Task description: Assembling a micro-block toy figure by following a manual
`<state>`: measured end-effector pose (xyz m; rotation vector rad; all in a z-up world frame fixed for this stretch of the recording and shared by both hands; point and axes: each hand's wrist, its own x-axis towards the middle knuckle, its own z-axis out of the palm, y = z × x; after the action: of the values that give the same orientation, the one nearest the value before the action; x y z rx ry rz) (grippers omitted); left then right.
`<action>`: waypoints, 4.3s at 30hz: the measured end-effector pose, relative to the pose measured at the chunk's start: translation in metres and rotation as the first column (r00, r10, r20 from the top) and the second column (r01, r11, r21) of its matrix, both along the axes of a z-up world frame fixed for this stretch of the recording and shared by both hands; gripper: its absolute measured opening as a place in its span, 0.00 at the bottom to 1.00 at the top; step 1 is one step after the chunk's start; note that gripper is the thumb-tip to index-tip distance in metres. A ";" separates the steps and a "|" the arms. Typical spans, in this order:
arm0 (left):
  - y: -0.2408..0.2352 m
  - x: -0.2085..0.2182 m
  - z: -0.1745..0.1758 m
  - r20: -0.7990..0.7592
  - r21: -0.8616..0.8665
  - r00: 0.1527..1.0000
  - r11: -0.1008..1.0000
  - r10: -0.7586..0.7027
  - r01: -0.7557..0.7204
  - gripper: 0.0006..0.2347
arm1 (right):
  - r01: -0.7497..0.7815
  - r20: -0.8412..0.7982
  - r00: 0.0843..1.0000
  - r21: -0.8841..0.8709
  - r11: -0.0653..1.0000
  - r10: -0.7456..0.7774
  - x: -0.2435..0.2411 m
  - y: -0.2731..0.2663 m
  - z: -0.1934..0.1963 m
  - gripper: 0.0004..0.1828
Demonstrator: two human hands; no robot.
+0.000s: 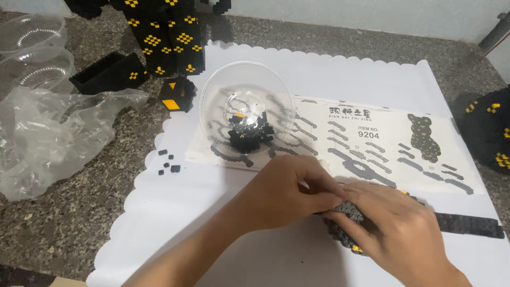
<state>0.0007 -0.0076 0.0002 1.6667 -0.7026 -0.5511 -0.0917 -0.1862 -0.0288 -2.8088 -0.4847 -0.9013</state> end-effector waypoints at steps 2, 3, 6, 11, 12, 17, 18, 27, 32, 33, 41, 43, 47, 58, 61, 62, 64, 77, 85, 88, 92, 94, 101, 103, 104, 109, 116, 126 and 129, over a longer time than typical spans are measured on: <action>-0.003 0.003 -0.012 0.048 -0.036 0.999 0.999 -0.007 0.009 0.03 | 0.006 -0.022 1.000 0.006 1.000 -0.006 0.000 0.000 0.001 0.19; -0.004 0.005 -0.018 0.095 -0.072 0.995 0.997 -0.012 0.019 0.03 | 0.011 -0.045 0.999 0.012 1.000 -0.011 0.001 0.000 0.002 0.19; 0.001 0.002 0.008 -0.087 0.063 0.996 0.998 -0.021 0.027 0.04 | 0.019 0.000 1.000 -0.011 1.000 -0.019 0.001 0.000 0.001 0.19; 0.000 0.004 0.010 -0.097 0.091 0.995 0.995 -0.019 0.028 0.05 | 0.048 -0.025 0.999 0.002 0.999 -0.048 0.003 0.001 0.000 0.17; -0.001 0.004 0.011 -0.063 0.107 0.998 0.994 -0.019 0.026 0.06 | 0.037 -0.032 0.999 0.017 0.999 -0.037 0.004 0.000 0.000 0.18; -0.009 0.011 -0.010 -0.095 0.006 0.995 1.000 -0.002 0.003 0.05 | 0.068 -0.118 0.991 0.066 0.995 -0.060 0.008 -0.006 -0.002 0.19; -0.009 0.012 -0.005 -0.120 0.015 0.993 1.000 0.004 -0.002 0.05 | 0.106 -0.124 0.987 0.066 0.992 -0.098 0.008 -0.007 -0.005 0.19; -0.015 0.010 -0.003 -0.167 0.060 0.983 0.996 0.071 -0.062 0.06 | 0.138 -0.250 0.963 0.155 0.978 -0.097 0.013 -0.008 -0.004 0.20; -0.013 0.006 0.013 -0.230 0.126 0.970 0.991 0.082 -0.054 0.05 | 0.170 -0.222 0.966 0.156 0.973 -0.134 0.012 -0.012 -0.011 0.22; -0.013 0.006 0.013 -0.216 0.129 0.974 0.990 0.076 -0.049 0.05 | 0.185 -0.241 0.960 0.162 0.969 -0.143 0.012 -0.012 -0.012 0.22; -0.015 0.012 0.009 -0.222 0.069 0.975 0.997 -0.002 0.018 0.05 | 0.153 -0.282 0.954 0.164 0.975 -0.103 0.012 -0.014 -0.010 0.20; -0.014 0.013 0.015 -0.181 0.129 0.983 0.991 -0.002 0.026 0.06 | 0.188 -0.270 0.952 0.159 0.969 -0.140 0.012 -0.014 -0.012 0.21; -0.015 0.014 0.010 -0.213 0.166 0.977 0.986 0.001 0.035 0.05 | 0.170 -0.282 0.952 0.174 0.970 -0.117 0.012 -0.010 -0.008 0.19; -0.011 0.026 -0.010 -0.190 0.039 0.979 0.996 -0.069 0.078 0.09 | 0.124 -0.278 0.959 0.208 0.970 -0.063 0.012 -0.007 0.001 0.16; -0.008 0.036 -0.039 -0.120 -0.065 0.993 0.998 -0.003 -0.005 0.09 | 0.146 -0.332 0.941 0.232 0.962 -0.063 0.012 -0.004 0.004 0.14; -0.009 0.041 -0.051 0.227 0.034 0.973 0.998 0.035 -0.044 0.09 | 0.132 -0.331 0.942 0.226 0.965 -0.052 0.013 -0.006 0.002 0.15; -0.011 0.045 -0.063 0.550 0.111 0.835 0.988 0.032 -0.111 0.08 | 0.124 -0.328 0.944 0.219 0.968 -0.046 0.013 -0.008 0.000 0.15; 0.003 0.020 0.004 0.484 0.077 0.875 0.997 -0.024 -0.016 0.18 | 0.163 -0.328 0.940 0.199 0.966 -0.091 0.013 -0.014 -0.009 0.20; 0.014 -0.001 0.004 0.532 -0.108 0.842 0.993 0.091 -0.039 0.08 | 0.213 -0.417 0.903 0.230 0.950 -0.101 0.012 -0.014 -0.004 0.20; 0.017 -0.001 0.000 0.762 0.073 0.644 0.997 -0.072 0.024 0.11 | 0.122 -0.410 0.912 0.249 0.961 -0.010 0.013 -0.014 -0.002 0.18; 0.014 -0.010 -0.001 0.627 0.092 0.779 0.993 0.004 -0.080 0.13 | 0.203 -0.473 0.879 0.257 0.945 -0.060 0.013 -0.010 0.005 0.16; 0.014 -0.012 -0.002 0.625 0.202 0.775 0.978 -0.092 -0.046 0.15 | 0.211 -0.480 0.875 0.262 0.942 -0.062 0.012 -0.010 0.004 0.16; 0.018 -0.019 0.008 0.560 0.126 0.823 0.971 0.097 -0.201 0.11 | 0.227 -0.477 0.876 0.267 0.937 -0.076 0.012 -0.010 0.003 0.15; 0.020 -0.021 0.015 0.601 -0.052 0.777 0.979 0.187 -0.195 0.08 | 0.322 -0.552 0.822 0.252 0.913 -0.137 0.013 -0.009 0.006 0.16; 0.020 -0.020 0.015 0.544 0.201 0.834 0.951 0.092 -0.235 0.11 | 0.253 -0.506 0.859 0.283 0.925 -0.080 0.012 -0.011 0.004 0.15; 0.018 -0.026 0.021 0.670 -0.070 0.724 0.985 0.165 -0.161 0.09 | 0.257 -0.501 0.862 0.294 0.921 -0.081 0.011 -0.011 0.003 0.13; 0.005 -0.030 0.035 0.517 0.365 0.856 0.903 0.007 -0.228 0.14 | 0.310 -0.567 0.816 0.271 0.911 -0.109 0.011 -0.010 0.008 0.12; 0.009 -0.029 0.028 0.508 0.291 0.857 0.919 0.088 -0.267 0.14 | 0.321 -0.612 0.783 0.242 0.916 -0.112 0.012 -0.009 0.014 0.14; 0.007 -0.034 0.053 0.351 0.651 0.936 0.710 0.031 -0.268 0.16 | 0.314 -0.615 0.781 0.234 0.920 -0.110 0.012 -0.009 0.014 0.13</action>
<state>-0.0334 -0.0003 0.0529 2.5491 -0.6062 -0.4529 -0.0794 -0.1951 -0.0152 -2.6545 0.0808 -0.0640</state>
